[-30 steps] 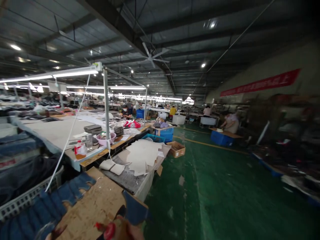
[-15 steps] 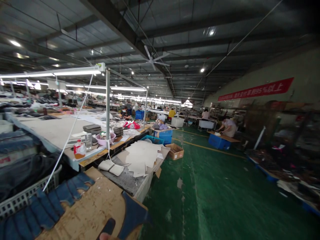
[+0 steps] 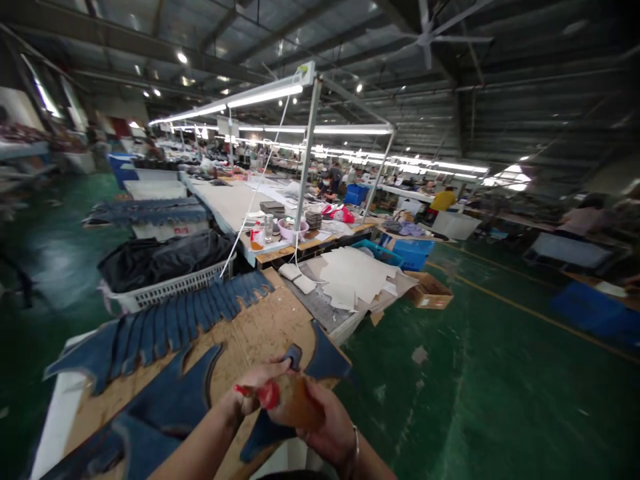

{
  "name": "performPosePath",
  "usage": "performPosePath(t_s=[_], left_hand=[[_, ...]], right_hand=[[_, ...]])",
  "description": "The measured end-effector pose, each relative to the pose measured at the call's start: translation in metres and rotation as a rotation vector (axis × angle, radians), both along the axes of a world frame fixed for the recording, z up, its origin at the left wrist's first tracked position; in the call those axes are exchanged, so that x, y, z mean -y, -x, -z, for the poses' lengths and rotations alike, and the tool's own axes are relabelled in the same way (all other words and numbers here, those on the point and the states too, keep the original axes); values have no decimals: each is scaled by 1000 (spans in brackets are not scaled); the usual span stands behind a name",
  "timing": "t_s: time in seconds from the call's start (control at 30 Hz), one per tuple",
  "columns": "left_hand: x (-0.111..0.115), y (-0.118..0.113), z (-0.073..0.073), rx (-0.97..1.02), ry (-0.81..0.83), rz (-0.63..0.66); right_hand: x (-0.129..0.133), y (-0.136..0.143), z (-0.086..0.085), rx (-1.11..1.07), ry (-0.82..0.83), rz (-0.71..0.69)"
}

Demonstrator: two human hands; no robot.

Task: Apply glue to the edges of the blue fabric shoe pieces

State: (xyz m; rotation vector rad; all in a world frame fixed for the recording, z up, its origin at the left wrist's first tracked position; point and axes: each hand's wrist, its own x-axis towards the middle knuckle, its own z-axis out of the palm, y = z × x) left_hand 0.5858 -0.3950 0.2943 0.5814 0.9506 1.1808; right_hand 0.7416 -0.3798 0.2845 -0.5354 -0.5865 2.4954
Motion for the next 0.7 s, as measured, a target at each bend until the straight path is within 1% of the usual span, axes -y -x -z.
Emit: performPosePath(t_s=[0.03,0.1,0.2,0.27,0.33,0.43,0.5,0.6,0.7], left_hand=[[2,-2,-1,21,-3,-32],[8,-5,-2,62,-20,-112],[17,-6,-3,97,-47,-272],[23,-4,-5,77,-67,-324],[27,-2,-9,19,-97,-305],[33,3,-16,-62,-120,-272],[36,6,-20,-88,-121,-278],[38,8,-22,-132,-131,-301],[39,9,-22,-144,-122,-292]], right_hand=[[0,-2,-2,19,12,0],[0,-8,-6,42,-60,52],[-5,-23,-10,51,-279,183],[-12,-38,-12,137,-430,284],[-20,-53,-13,311,-634,402],[-31,-69,-16,586,-1032,587],[-35,-73,-20,686,-1271,677],[-36,-72,-25,679,-1517,712],[-35,-66,-30,627,-1657,708]])
